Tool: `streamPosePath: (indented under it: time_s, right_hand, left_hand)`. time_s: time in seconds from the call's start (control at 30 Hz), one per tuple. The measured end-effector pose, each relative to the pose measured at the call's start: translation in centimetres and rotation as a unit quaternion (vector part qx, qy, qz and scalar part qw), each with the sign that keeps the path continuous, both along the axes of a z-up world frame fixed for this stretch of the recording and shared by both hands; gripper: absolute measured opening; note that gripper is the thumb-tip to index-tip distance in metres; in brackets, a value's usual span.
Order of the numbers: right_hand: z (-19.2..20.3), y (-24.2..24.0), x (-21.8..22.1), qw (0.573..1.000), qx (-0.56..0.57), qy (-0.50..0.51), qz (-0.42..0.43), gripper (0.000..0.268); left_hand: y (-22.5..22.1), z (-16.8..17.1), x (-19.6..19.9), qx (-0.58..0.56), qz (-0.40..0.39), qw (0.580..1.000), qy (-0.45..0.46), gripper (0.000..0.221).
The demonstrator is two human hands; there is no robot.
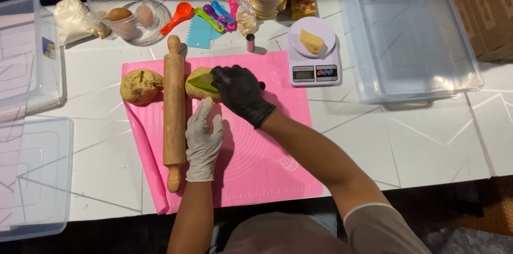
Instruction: Portioning and rolling out dough using a scraper, scale, and rolling pin on a silicone mat.
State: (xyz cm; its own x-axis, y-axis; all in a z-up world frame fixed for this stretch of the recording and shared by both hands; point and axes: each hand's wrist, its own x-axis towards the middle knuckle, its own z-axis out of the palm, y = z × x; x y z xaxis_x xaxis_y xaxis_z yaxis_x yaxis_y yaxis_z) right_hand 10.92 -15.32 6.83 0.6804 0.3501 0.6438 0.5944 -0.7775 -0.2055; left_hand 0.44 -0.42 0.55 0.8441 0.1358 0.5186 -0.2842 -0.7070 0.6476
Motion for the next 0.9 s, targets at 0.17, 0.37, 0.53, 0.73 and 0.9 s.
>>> streamPosePath:
  time_s: [0.17, 0.37, 0.53, 0.73, 0.9]
  right_hand:
    - [3.1, 0.2, -2.9, 0.997, -0.026, -0.075, 0.001, 0.004]
    - [3.9, -2.4, -1.7, 0.996, -0.031, -0.022, 0.084, 0.015]
    - [4.0, -3.3, -1.2, 0.985, -0.089, 0.043, 0.139, 0.032]
    - [4.0, -2.4, -0.7, 0.979, -0.151, 0.029, 0.136, 0.045]
    - [3.9, -2.3, -0.3, 0.971, -0.184, 0.063, 0.14, 0.052]
  left_hand:
    - [0.0, 0.0, 0.0, 0.043, -0.001, 0.999, -0.012, 0.064]
    - [-0.2, 0.3, -0.1, 0.079, 0.016, 0.997, 0.001, 0.069]
    - [-0.3, 0.5, -0.1, 0.077, 0.022, 0.997, 0.015, 0.068]
    - [0.0, -0.5, 0.1, 0.078, 0.022, 0.996, -0.025, 0.065]
    - [-0.9, 2.3, -0.5, -0.017, 0.012, 0.999, -0.034, 0.067]
